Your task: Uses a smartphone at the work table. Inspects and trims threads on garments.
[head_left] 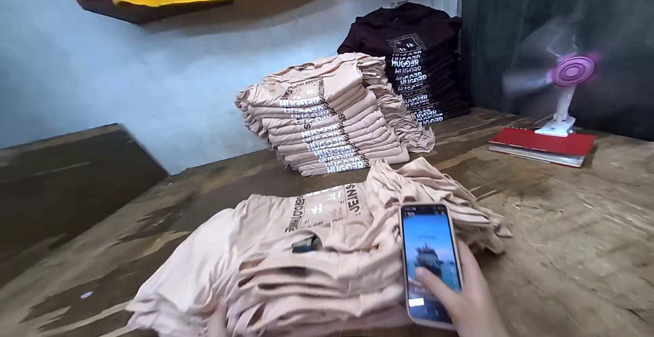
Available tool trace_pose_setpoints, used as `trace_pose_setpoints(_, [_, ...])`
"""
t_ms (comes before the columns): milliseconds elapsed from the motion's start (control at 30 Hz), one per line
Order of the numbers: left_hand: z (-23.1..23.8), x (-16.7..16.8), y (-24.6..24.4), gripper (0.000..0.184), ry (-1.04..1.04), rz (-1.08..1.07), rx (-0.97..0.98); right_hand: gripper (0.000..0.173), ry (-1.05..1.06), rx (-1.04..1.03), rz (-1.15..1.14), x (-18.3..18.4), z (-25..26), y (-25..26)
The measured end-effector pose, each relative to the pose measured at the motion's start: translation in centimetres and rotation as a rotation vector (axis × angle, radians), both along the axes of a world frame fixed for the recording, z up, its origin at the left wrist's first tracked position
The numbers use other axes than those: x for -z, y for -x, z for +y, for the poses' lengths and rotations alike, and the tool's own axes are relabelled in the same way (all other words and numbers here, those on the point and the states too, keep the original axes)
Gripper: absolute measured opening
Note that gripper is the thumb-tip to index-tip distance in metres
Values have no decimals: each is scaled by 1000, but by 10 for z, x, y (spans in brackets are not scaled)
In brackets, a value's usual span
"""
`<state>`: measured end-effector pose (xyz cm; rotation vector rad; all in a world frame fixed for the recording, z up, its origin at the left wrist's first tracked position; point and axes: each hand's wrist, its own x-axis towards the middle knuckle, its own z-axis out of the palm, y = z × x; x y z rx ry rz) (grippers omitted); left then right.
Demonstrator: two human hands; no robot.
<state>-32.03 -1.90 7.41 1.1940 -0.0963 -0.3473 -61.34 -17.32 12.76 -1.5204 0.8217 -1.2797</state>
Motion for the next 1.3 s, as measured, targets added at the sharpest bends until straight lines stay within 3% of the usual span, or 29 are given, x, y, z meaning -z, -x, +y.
trace_pose_setpoints(167, [-36, 0, -5, 53, -21, 123, -39, 76, -117, -73, -89, 1, -60, 1])
trace_pose_setpoints(333, [-22, 17, -14, 35, 89, 29, 155, 92, -97, -2, -98, 16, -33, 45])
trace_pose_setpoints(500, [-19, 21, -18, 37, 89, 10, 178, 95, -67, -17, -194, 22, -8, 67])
trace_pose_setpoints(867, [-13, 18, -20, 40, 97, 13, 222, 79, -2, -190, -67, 22, -10, 59])
trace_pose_setpoints(1133, [-15, 20, -19, 38, 97, 10, 171, 84, -195, -300, -69, 11, -27, 44])
trace_pose_setpoints(1300, [-16, 15, -11, 37, 120, 16, 140, 84, -147, -389, -76, 15, -12, 29])
